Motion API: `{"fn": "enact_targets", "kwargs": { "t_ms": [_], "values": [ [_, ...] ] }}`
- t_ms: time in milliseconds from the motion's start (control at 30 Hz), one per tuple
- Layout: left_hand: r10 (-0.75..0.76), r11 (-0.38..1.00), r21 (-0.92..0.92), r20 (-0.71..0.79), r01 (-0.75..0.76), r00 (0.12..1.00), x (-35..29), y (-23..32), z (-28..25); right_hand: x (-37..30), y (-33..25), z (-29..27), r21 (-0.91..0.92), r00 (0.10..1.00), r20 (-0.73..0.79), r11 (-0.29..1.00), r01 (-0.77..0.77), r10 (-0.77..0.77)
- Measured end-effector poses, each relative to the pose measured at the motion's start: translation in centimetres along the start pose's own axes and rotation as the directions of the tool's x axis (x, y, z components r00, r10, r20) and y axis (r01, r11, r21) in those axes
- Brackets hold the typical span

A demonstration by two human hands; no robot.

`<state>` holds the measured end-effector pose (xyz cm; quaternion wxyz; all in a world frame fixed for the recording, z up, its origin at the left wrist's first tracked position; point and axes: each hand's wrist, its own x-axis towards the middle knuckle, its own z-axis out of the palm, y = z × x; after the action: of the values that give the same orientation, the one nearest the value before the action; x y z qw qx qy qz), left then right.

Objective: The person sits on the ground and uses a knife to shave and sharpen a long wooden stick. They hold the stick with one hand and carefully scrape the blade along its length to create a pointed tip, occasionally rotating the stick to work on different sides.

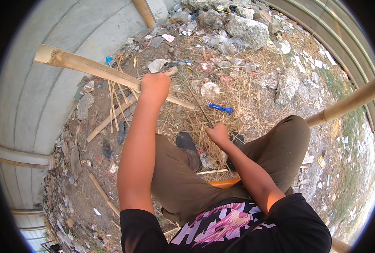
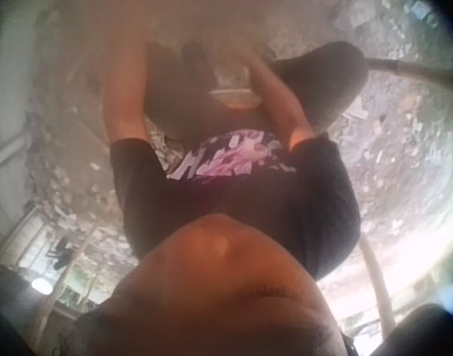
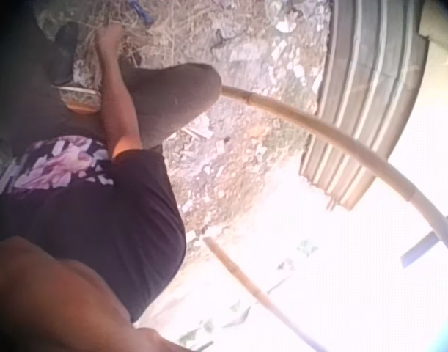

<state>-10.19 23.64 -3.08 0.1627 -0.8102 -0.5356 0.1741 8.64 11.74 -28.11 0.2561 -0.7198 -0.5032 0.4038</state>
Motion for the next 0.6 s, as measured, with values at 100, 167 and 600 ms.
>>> {"fn": "enact_targets", "kwargs": {
  "t_ms": [100, 167, 600],
  "values": [
    [-0.029, 0.999, -0.031, 0.026, 0.03, 0.999, -0.3, -0.5, 0.5, -2.1, -8.7, -4.1, 0.309, 0.93, -0.174, 0.878, 0.365, -0.325],
    [-0.043, 0.998, -0.037, 0.045, 0.045, 0.998, -0.6, -1.0, 0.7, -2.3, -13.0, -5.4, 0.448, 0.89, -0.249, 0.769, 0.455, -0.382],
    [-0.012, 0.999, -0.05, 0.069, 0.015, 0.998, -0.4, -0.4, 0.5, 0.7, 9.3, 4.0, -0.108, 0.921, 0.243, 0.952, -0.285, 0.304]
  ]
}}
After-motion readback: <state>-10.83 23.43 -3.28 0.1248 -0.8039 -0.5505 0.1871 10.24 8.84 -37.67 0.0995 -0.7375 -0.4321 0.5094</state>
